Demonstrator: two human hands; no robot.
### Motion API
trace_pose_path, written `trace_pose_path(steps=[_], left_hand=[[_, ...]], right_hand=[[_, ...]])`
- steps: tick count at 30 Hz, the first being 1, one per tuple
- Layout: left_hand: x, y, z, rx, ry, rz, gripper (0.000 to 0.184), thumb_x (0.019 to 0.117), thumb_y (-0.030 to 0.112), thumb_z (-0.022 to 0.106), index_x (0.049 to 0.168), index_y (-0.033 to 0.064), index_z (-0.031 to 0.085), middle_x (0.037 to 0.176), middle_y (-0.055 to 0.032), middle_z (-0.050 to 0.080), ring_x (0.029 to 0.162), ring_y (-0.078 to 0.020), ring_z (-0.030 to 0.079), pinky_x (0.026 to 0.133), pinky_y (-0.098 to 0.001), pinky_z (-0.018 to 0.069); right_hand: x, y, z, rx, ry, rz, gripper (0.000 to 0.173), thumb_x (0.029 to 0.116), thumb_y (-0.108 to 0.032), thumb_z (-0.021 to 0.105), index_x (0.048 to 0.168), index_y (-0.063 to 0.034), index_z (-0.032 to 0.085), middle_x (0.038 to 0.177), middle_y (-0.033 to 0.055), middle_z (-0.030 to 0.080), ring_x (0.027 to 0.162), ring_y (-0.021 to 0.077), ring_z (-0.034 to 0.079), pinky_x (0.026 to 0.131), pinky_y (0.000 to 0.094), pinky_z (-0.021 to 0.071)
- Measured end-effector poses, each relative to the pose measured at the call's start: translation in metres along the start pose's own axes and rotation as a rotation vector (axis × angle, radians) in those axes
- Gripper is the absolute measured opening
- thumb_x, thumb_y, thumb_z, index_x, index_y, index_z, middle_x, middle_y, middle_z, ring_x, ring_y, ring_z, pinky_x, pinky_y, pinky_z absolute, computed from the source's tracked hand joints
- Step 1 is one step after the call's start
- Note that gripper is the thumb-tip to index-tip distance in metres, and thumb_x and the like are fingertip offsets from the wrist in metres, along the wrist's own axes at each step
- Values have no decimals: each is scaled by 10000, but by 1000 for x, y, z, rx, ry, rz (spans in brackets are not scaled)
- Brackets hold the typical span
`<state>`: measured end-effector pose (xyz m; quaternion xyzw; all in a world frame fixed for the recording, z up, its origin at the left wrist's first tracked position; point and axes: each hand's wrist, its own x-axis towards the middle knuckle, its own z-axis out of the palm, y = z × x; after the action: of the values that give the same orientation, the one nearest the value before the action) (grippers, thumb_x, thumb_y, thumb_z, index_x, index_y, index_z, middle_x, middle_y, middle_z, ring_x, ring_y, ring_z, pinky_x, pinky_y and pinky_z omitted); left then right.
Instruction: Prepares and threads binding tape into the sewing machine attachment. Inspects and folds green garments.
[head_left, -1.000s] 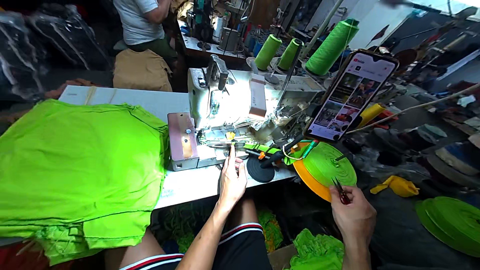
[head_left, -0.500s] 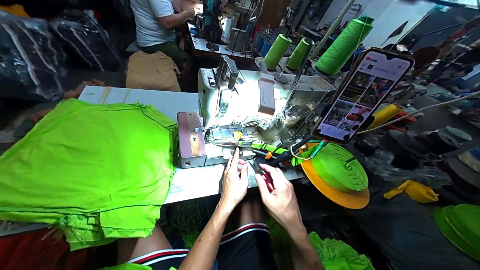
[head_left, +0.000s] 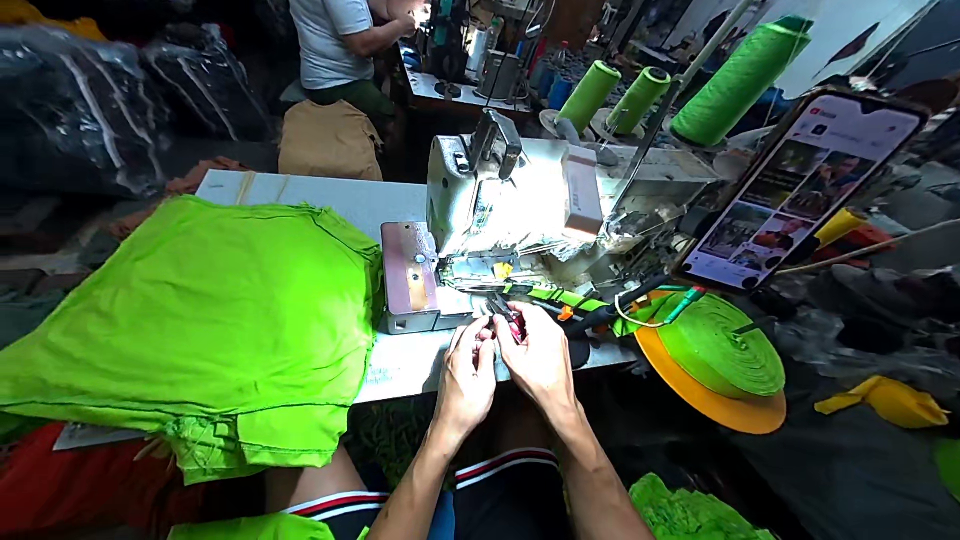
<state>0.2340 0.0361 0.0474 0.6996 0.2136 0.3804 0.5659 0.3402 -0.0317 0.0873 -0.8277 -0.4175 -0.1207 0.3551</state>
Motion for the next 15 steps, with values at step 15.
trace_pose_path(steps=[15], left_hand=[[32,36,-72,572,159,227,220,1003,234,594,1080,125,769,995,-4,722,887,-62,679,804,-246,573]], right_hand=[[8,-28,21,148,-58,31,329,963,-319,620,1118,-56,744,922,82,727,800,180,683,748,360,571]])
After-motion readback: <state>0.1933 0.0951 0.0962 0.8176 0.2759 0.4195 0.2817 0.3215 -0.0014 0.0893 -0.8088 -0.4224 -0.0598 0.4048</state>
